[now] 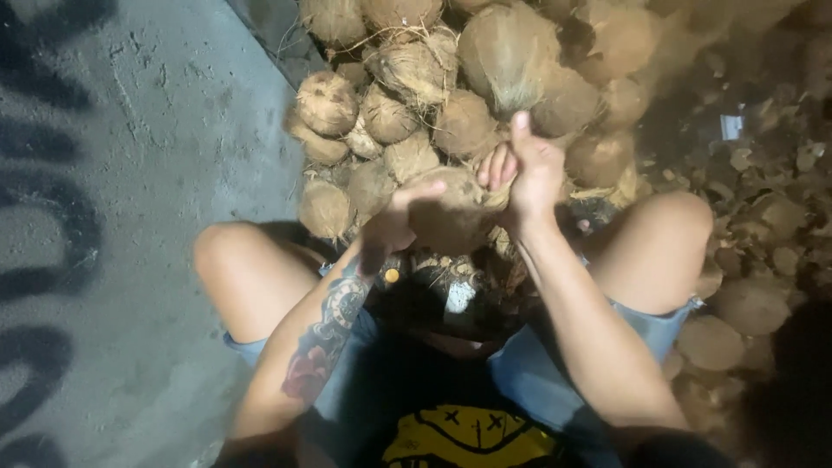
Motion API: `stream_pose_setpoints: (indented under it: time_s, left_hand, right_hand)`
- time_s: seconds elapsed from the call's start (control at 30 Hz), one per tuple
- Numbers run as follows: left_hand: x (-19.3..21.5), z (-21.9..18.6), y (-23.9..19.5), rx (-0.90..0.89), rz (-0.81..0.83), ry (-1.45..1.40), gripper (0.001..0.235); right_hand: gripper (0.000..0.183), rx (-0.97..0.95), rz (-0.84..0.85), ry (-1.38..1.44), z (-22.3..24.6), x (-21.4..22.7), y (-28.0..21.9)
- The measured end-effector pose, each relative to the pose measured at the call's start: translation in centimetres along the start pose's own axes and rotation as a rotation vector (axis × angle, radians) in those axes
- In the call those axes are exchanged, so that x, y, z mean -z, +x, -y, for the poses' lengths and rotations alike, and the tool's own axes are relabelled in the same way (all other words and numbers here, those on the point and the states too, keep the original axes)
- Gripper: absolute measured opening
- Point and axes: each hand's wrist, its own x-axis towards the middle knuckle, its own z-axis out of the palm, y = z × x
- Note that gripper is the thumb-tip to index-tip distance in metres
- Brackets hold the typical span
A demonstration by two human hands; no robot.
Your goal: The person sits on the floor and uses a fixed blade to peel the husk off coconuts. They rotate each coconut against the blade to remove the fibrous outer layer, then place the peeled coconut into a nearby container.
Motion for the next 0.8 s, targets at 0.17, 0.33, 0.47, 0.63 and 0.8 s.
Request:
stream_pose_setpoints:
  time_s: [0.17,0.33,0.47,0.63,0.8]
  left_hand:
    - [0.4,2.0,1.5,-0.451,0.783,-0.157,0.058]
    - [-0.9,0.2,0.5,-0.064,0.477,-0.288,0.048]
    - [4.6,0.7,4.3,0.078,0.224,-0.472,0.06]
    - [-1.0,-3.4,0.3,-0.129,0.181,0.492,0.081]
    - [-5.5,-3.8,-1.3,-0.04,0.015,1.101,0.114]
  right_hand:
    - [0.063,-0.024,0.13,0.517,4.4,-1.8,0.9]
    - [0.05,0.16,0.362,0.084,3.2,0.1,1.7]
    - [0.041,0.34,0.468,-0.385,-1.5,2.9,2.9]
    - [0.033,0.4,0.145,-0.504,-2.9,4.1,0.6]
    - [0.03,0.331,-0.019,-0.487,-3.9,3.9,0.2]
